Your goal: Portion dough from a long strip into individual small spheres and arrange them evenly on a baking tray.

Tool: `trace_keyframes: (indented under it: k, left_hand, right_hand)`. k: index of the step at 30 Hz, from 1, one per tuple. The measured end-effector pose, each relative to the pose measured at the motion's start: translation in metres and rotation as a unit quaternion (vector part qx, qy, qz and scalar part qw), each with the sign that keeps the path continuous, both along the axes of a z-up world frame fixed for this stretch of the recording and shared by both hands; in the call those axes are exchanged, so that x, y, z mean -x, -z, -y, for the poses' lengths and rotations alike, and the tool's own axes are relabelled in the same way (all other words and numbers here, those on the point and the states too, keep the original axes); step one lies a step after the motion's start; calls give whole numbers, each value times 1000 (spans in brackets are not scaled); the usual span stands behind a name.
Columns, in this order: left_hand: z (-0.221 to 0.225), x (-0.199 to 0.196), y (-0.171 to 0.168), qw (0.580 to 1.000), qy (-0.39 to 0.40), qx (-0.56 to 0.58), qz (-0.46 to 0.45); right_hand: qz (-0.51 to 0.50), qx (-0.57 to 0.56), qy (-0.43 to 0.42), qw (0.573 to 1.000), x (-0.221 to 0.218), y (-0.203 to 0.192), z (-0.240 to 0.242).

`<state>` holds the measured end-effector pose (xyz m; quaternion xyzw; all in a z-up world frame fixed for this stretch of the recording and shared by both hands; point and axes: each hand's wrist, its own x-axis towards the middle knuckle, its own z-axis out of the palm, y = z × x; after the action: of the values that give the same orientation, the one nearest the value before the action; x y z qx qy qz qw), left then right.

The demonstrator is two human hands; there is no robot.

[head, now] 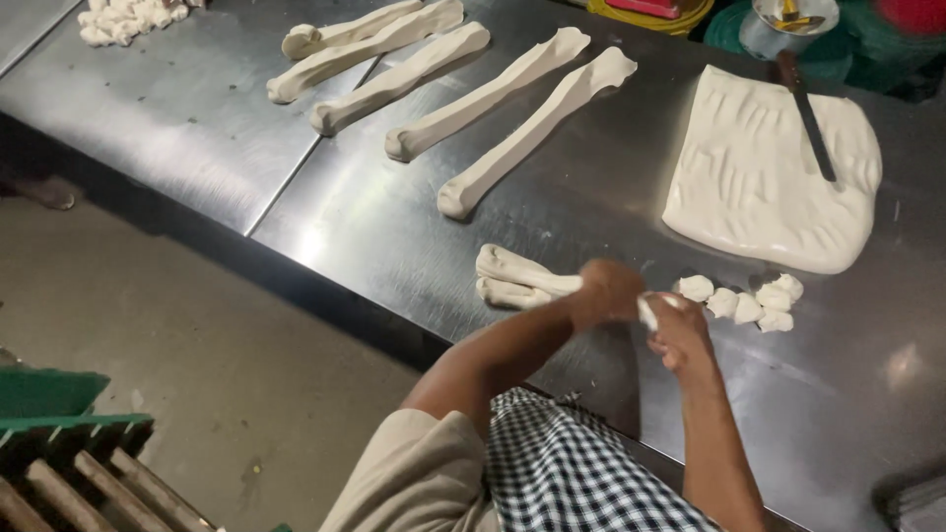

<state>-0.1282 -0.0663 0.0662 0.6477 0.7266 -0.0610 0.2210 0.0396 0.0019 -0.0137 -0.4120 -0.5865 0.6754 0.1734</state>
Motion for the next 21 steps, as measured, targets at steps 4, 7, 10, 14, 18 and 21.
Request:
trace_keyframes:
  k: [4, 7, 10, 14, 18, 21]
  left_hand:
    - [-42, 51, 98, 950, -284, -111, 64]
    - [5, 16, 20, 989, -106, -66, 76]
    - [-40, 33, 207, 915, 232, -331, 0]
    - [7, 26, 107, 931, 138, -266, 208]
    - [19, 59, 83, 921, 42, -256, 291]
    - [11, 63, 121, 957, 18, -139, 256]
  right_hand:
    - [-105, -39, -317, 942, -15, -89, 60]
    - [-111, -42, -87, 989, -2, -45, 23]
    - [70, -399, 12, 914, -15, 136, -54]
    - [-102, 1, 47, 994, 24, 60, 18]
    - [101, -144, 88, 981, 53, -12, 46]
    - [119, -289, 78, 947, 68, -34, 54]
